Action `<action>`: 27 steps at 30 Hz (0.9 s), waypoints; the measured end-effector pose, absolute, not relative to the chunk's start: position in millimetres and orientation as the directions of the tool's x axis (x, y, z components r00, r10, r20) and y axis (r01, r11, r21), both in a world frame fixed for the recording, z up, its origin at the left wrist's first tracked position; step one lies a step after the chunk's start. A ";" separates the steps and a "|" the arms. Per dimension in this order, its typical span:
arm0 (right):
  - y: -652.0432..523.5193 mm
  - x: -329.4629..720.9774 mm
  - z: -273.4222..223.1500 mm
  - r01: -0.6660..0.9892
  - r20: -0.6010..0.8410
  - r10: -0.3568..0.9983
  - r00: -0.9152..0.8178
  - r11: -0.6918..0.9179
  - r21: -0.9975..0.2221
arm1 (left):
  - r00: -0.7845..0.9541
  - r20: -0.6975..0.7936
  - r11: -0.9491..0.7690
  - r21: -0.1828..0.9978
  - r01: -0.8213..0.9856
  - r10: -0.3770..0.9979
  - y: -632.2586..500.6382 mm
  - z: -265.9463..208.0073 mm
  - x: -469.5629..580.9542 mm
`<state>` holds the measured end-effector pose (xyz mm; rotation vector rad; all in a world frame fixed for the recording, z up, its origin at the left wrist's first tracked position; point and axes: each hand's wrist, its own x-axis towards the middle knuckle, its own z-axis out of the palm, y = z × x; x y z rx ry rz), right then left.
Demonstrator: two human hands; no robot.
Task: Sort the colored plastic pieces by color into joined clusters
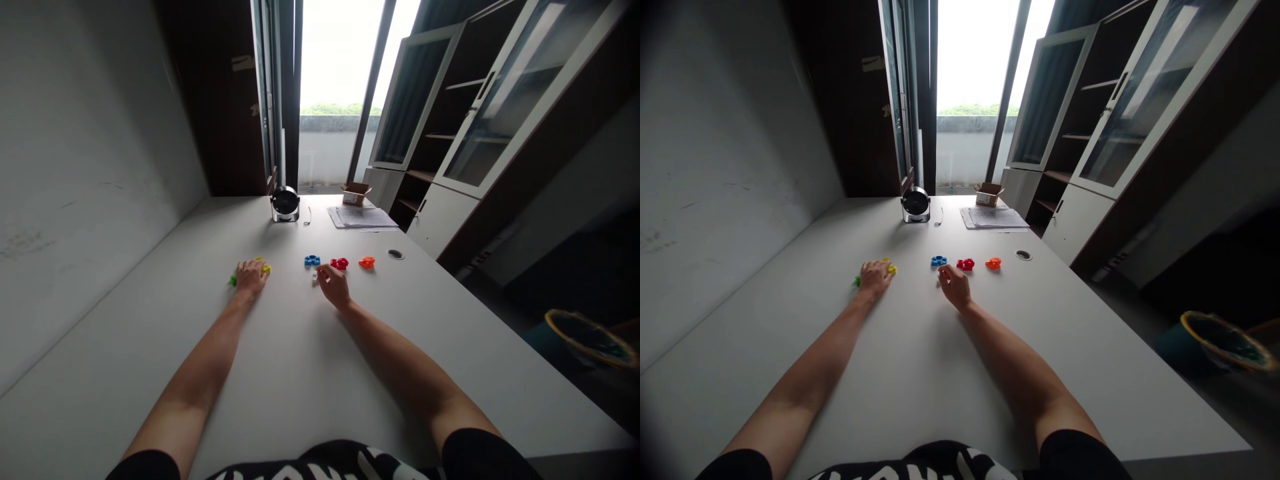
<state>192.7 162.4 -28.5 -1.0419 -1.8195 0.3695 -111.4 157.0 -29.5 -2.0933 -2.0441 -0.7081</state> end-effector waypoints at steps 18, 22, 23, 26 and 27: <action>133.6 174.4 -28.4 0.554 0.593 0.675 -0.439 0.723 -0.413 | 0.193 0.389 -0.293 0.218 0.931 0.901 137.7 -19.1 -69.1; 105.0 171.5 -32.5 0.483 0.548 0.626 -0.555 0.779 -0.400 | 0.154 0.406 -0.271 0.247 0.930 0.901 134.5 -19.3 -66.3; 99.3 173.5 -33.1 0.484 0.542 0.643 -0.541 0.765 -0.425 | 0.160 0.409 -0.277 0.246 0.929 0.898 133.8 -18.9 -65.0; 91.9 182.7 -33.8 0.501 0.508 0.727 -0.462 0.687 -0.527 | 0.200 0.418 -0.324 0.250 0.912 0.886 130.6 -15.9 -57.1; 93.1 185.7 -33.7 0.499 0.489 0.764 -0.422 0.645 -0.578 | 0.220 0.422 -0.350 0.261 0.900 0.880 129.0 -14.5 -52.7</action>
